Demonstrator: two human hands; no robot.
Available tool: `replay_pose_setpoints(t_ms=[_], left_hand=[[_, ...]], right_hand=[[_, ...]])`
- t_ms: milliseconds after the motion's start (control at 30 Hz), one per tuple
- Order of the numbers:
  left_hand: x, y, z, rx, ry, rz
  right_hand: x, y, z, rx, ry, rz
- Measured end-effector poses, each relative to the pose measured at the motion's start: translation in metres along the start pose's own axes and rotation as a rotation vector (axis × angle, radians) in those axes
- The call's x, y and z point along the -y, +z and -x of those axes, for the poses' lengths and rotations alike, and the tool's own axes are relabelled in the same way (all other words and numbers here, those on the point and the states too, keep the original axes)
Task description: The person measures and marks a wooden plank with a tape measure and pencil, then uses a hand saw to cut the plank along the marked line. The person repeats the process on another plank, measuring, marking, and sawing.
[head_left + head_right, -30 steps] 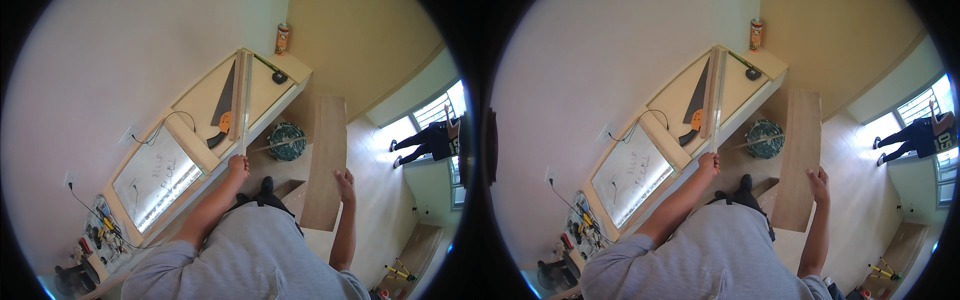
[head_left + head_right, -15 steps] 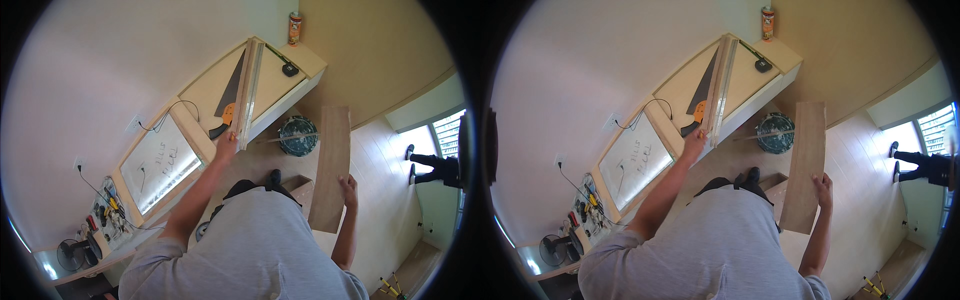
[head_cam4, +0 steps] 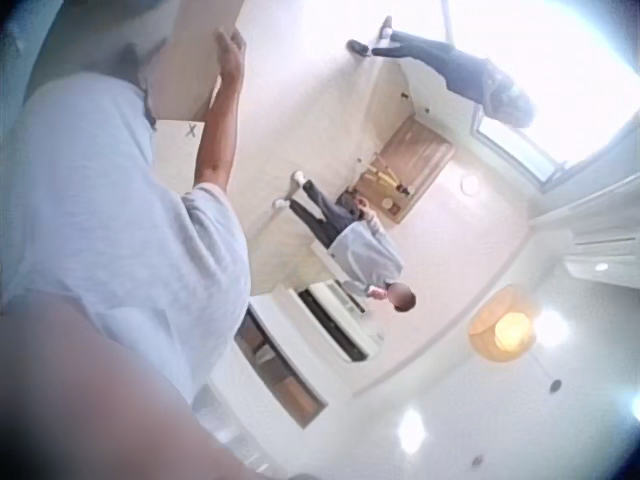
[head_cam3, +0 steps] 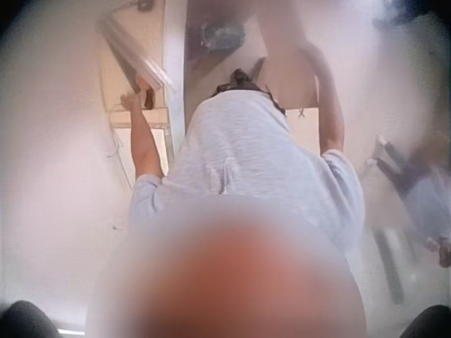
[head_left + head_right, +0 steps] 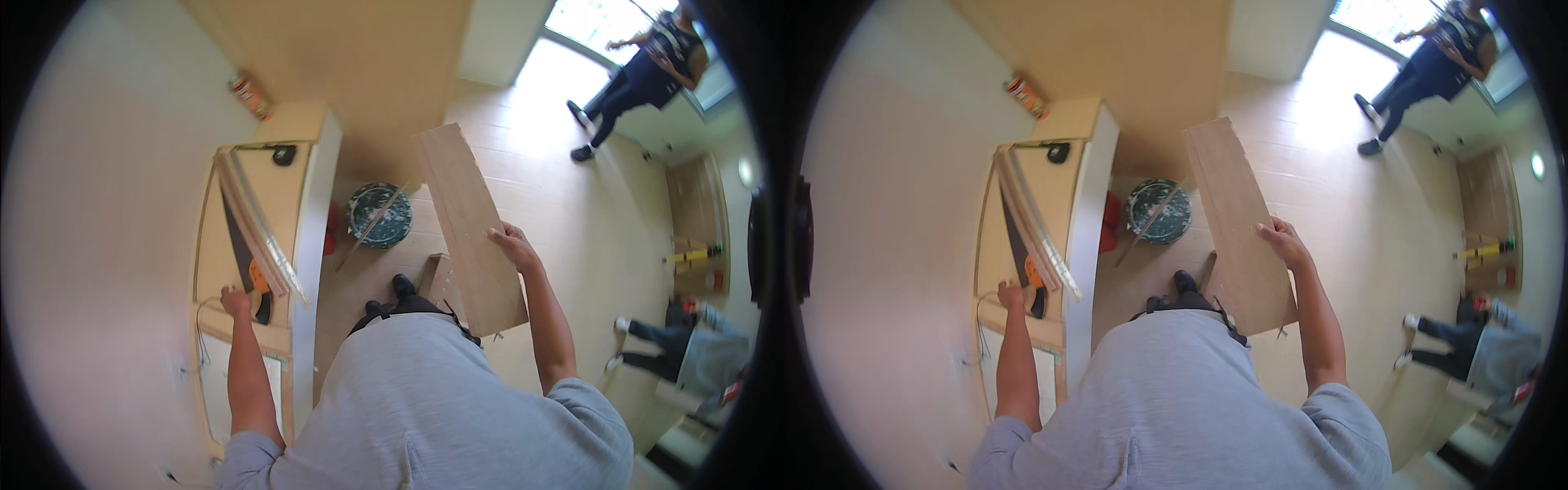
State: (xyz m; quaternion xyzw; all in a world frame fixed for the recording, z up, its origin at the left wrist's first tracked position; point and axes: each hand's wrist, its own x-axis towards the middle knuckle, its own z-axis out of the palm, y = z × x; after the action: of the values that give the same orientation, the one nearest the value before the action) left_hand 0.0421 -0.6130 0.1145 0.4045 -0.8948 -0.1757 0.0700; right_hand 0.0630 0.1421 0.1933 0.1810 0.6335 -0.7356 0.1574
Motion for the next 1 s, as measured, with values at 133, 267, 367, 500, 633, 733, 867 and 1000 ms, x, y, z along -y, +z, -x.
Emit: replay_pose_setpoints(t_ms=[133, 267, 367, 500, 633, 733, 867, 1000], left_hand=[[-0.016, -0.003, 0.004, 0.05, -0.049, -0.017], [-0.028, -0.019, 0.022, -0.059, 0.235, -0.061], [-0.027, -0.025, 0.042, 0.111, 0.331, 0.002], [-0.014, -0.024, 0.068, 0.142, 0.506, 0.032], [-0.002, -0.024, 0.077, 0.23, 0.507, 0.013], [0.0, -0.026, 0.076, 0.254, 0.579, 0.008], [-0.006, -0.028, 0.074, 0.293, 0.615, 0.016], [-0.009, -0.028, 0.074, 0.282, 0.646, 0.003]], right_hand=[[-0.028, -0.006, 0.02, -0.178, 0.024, -0.129], [-0.055, -0.012, 0.029, -0.381, 0.018, -0.263], [-0.075, -0.015, 0.037, -0.478, -0.008, -0.385], [-0.095, -0.01, 0.047, -0.611, -0.076, -0.632], [-0.1, -0.005, 0.054, -0.637, -0.119, -0.777], [-0.098, -0.01, 0.058, -0.646, -0.055, -0.796], [-0.102, -0.023, 0.062, -0.617, 0.029, -0.677], [-0.113, -0.031, 0.06, -0.623, 0.09, -0.609]])
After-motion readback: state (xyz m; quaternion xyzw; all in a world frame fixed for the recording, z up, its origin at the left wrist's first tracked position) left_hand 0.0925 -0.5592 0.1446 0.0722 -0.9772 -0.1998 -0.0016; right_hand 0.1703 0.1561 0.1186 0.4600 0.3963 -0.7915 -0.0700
